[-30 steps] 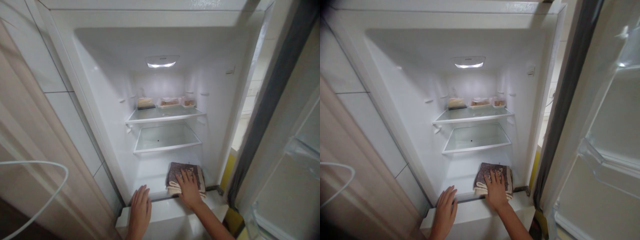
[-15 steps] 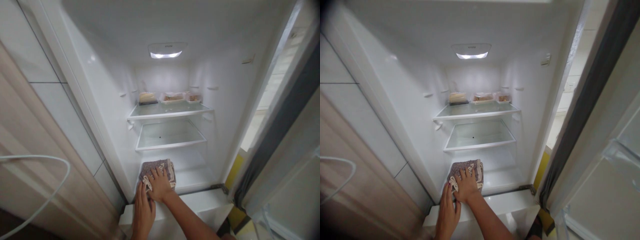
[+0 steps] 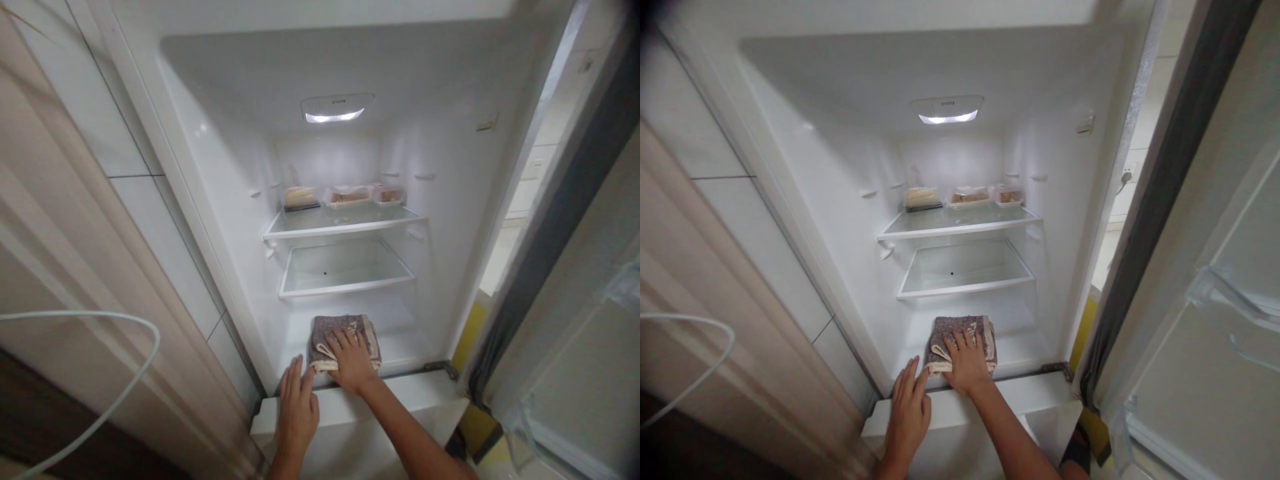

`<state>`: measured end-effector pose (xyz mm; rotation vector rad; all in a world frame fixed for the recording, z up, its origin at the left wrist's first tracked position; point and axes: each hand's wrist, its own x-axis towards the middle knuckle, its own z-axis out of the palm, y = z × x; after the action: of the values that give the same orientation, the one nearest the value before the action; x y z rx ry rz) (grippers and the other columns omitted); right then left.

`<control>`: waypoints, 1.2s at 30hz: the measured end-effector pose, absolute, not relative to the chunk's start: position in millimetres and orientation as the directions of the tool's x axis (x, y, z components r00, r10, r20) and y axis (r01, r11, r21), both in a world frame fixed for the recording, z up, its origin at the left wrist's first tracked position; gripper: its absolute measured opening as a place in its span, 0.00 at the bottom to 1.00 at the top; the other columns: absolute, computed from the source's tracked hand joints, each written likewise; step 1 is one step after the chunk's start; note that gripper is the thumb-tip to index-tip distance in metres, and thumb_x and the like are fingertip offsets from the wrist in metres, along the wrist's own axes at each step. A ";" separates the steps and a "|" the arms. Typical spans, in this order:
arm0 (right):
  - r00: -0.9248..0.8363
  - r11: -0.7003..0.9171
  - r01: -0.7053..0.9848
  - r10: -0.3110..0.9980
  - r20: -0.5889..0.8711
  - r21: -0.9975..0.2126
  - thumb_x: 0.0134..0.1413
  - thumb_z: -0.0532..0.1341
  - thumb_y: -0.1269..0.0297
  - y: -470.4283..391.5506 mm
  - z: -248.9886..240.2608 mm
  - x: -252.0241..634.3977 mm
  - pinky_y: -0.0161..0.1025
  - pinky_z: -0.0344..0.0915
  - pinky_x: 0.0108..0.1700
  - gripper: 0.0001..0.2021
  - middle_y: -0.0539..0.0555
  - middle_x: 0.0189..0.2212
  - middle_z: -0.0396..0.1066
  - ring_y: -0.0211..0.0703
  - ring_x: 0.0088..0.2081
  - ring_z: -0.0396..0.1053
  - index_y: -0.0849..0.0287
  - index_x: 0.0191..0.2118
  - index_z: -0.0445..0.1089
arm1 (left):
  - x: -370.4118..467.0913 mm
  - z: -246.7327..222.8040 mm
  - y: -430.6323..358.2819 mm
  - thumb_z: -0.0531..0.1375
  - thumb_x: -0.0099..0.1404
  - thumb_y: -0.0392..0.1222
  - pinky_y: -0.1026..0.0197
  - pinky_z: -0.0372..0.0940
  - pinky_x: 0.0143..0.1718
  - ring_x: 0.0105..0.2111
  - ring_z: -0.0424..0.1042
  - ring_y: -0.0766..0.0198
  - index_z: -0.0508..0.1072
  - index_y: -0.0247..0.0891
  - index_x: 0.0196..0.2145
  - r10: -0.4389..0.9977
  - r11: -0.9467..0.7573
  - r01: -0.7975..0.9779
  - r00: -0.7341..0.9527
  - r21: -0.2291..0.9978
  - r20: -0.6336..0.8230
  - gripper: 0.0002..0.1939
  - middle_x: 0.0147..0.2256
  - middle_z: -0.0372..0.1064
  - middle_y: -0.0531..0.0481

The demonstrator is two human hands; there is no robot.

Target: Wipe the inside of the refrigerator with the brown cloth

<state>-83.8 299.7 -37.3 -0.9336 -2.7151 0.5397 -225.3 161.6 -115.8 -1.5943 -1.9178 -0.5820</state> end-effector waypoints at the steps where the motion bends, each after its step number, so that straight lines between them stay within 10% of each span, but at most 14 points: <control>1: -0.764 0.725 0.561 0.639 0.087 -0.400 0.53 0.57 0.47 302.6 -38.9 -77.3 0.65 0.31 0.70 0.38 0.59 0.71 0.49 0.63 0.71 0.43 0.53 0.68 0.53 | -224.7 -113.7 160.7 0.53 0.59 0.23 0.41 0.59 0.65 0.67 0.56 0.48 0.68 0.38 0.57 0.746 0.191 0.980 -0.102 -0.064 0.658 0.30 0.65 0.57 0.36; 9: -0.728 0.706 0.597 0.676 0.112 -0.380 0.52 0.58 0.48 307.0 -47.9 -57.1 0.64 0.30 0.71 0.38 0.60 0.71 0.48 0.63 0.72 0.42 0.53 0.68 0.53 | -224.5 -108.0 158.4 0.53 0.59 0.24 0.40 0.54 0.66 0.67 0.56 0.52 0.61 0.41 0.63 0.779 0.166 0.962 0.005 -0.215 0.628 0.35 0.65 0.60 0.40; 20: -0.769 0.683 0.591 0.638 -0.043 -0.430 0.52 0.50 0.31 304.7 -30.3 -55.7 0.68 0.28 0.69 0.46 0.63 0.73 0.40 0.67 0.73 0.35 0.55 0.70 0.50 | -225.4 -115.0 162.9 0.51 0.60 0.26 0.46 0.52 0.67 0.65 0.60 0.57 0.57 0.28 0.64 0.724 0.191 0.977 -0.072 -0.099 0.686 0.33 0.62 0.65 0.39; 36: -0.756 0.744 0.597 0.647 0.100 -0.299 0.61 0.48 0.47 281.0 -24.1 -101.0 0.70 0.38 0.68 0.32 0.65 0.66 0.57 0.70 0.67 0.50 0.56 0.66 0.58 | -228.2 -123.3 164.2 0.51 0.60 0.27 0.42 0.57 0.65 0.63 0.63 0.53 0.59 0.30 0.63 0.706 0.164 0.983 -0.059 -0.083 0.706 0.32 0.60 0.67 0.38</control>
<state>-101.0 281.0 -24.1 -0.9905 -2.7465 0.3702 -228.2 164.2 -123.3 -1.6017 -1.8268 -0.5748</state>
